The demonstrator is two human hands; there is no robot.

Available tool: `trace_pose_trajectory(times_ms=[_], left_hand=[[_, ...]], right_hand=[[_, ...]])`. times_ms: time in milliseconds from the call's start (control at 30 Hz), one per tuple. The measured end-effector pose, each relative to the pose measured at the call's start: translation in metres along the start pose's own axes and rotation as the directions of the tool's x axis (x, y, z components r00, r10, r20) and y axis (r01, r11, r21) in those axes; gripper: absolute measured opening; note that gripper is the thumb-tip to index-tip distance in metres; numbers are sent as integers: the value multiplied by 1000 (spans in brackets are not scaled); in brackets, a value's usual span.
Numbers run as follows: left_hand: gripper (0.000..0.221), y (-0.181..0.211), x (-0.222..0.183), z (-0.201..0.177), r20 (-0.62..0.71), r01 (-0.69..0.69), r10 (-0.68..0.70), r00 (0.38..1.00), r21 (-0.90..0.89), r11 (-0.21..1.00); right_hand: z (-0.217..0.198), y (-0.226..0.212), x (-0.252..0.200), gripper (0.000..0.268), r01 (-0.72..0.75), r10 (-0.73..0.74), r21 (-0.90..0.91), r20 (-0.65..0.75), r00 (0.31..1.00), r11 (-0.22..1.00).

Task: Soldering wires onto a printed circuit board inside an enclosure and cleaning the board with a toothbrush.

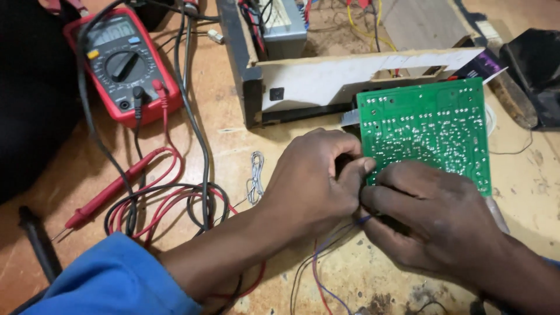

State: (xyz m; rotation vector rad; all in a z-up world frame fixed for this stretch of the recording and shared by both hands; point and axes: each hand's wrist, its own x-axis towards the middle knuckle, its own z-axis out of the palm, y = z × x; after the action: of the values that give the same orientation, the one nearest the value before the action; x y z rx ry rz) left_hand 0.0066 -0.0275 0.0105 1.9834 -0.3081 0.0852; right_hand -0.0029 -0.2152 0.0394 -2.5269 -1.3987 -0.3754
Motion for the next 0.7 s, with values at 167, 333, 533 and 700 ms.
trace_pose_trajectory(times_ms=[167,333,533,700], left_hand=[[29,3,0,1,-37,-37,37,999,-3,999],[28,4,1,-2,0,-6,6,1000,22,1000],[27,6,0,-5,28,18,-18,999,7,1000],[30,7,0,-4,55,44,-44,998,-6,999]], right_hand=[[-3,-2,5,14,66,-60,78,-79,995,995],[-10,1,-8,15,-72,88,110,-148,985,991],[-28,-12,-13,13,-357,355,45,55,933,933],[-15,-27,-9,22,-335,332,-65,-57,942,940]])
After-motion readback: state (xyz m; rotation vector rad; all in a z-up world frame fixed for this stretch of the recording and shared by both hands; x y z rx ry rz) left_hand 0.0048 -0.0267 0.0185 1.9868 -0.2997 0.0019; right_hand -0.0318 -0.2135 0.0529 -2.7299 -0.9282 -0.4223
